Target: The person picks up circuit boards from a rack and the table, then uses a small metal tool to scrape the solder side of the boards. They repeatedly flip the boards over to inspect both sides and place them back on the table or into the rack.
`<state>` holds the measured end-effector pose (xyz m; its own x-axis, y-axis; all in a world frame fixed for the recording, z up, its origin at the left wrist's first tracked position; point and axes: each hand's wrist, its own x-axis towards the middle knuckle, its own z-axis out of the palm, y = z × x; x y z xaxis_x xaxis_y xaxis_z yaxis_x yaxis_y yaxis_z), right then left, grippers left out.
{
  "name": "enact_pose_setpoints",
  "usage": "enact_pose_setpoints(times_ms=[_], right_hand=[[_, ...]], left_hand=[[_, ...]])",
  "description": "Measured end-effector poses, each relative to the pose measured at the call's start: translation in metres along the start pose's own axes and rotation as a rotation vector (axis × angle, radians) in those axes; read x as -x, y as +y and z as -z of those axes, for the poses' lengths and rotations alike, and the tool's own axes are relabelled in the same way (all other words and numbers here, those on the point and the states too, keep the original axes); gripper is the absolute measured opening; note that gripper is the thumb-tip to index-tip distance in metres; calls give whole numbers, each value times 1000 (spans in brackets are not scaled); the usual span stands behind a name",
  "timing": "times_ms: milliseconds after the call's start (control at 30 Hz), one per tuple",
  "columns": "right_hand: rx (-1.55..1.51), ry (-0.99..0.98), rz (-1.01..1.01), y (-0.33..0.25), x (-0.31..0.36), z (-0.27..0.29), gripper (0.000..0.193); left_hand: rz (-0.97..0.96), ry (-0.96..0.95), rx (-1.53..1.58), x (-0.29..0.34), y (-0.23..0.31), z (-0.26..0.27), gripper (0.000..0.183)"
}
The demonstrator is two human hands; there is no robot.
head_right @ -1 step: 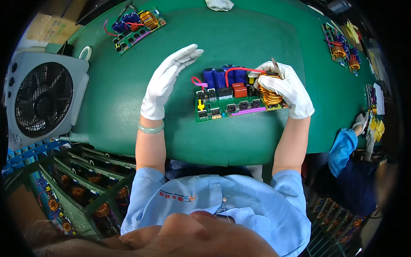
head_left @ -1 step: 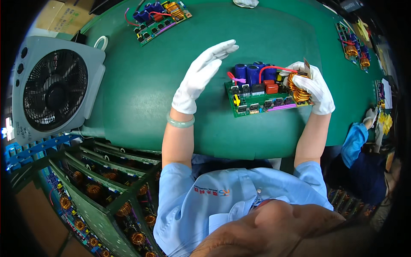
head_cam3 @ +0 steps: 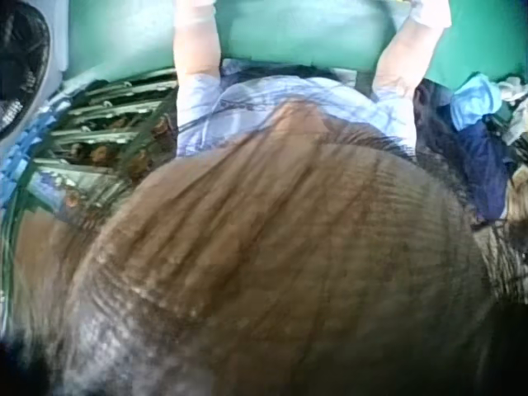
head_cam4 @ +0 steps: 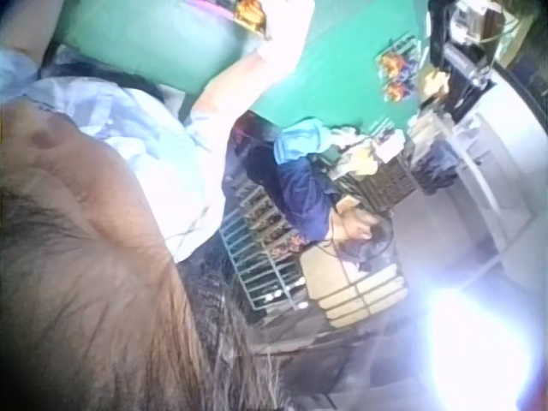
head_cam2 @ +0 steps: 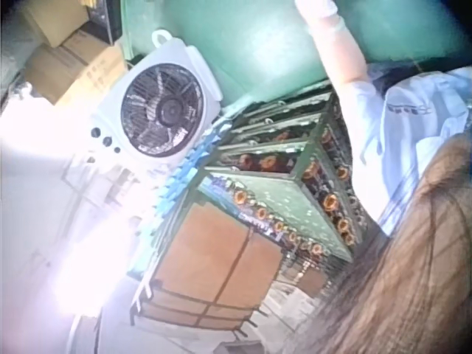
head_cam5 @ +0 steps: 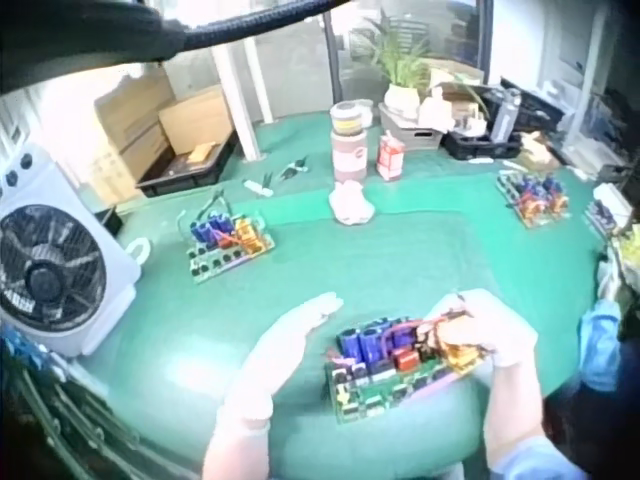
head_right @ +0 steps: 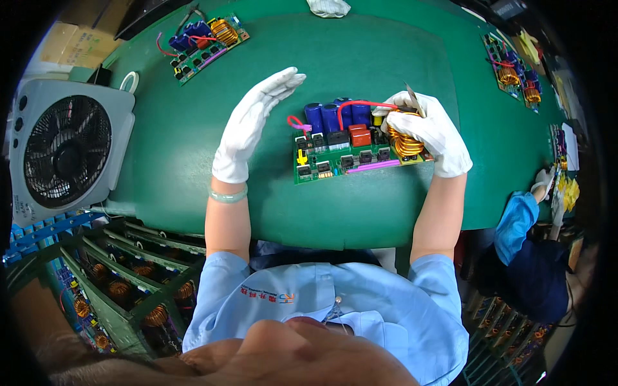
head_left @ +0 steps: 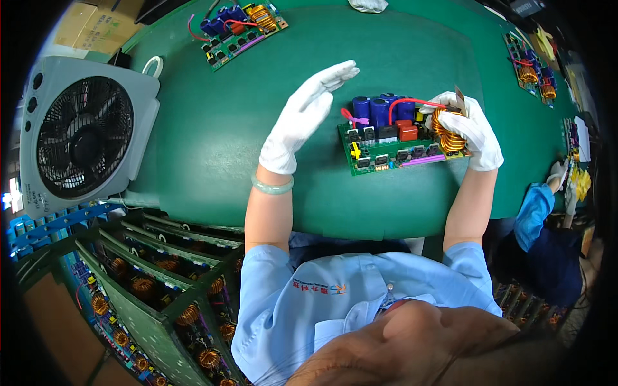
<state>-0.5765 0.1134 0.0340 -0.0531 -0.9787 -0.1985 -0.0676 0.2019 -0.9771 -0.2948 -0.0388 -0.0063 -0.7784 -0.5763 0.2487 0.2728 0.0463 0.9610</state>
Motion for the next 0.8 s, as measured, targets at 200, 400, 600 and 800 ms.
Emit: enact_pose_setpoints(times_ms=[200,400,600,800], right_hand=[[39,9,7,-8,-4,0,37],[113,32,-34,-7,-6,-1,36],[136,43,-35,-4,-5,0,36],[100,44,-36,-3,-4,-1,35]], left_hand=[[-41,-56,-594,-1,35,-45,91],[47,-97,-691,-5,30,-49,87],[74,-64,-632,-3,25,-46,80],[93,-44,-612,-1,24,-44,65]])
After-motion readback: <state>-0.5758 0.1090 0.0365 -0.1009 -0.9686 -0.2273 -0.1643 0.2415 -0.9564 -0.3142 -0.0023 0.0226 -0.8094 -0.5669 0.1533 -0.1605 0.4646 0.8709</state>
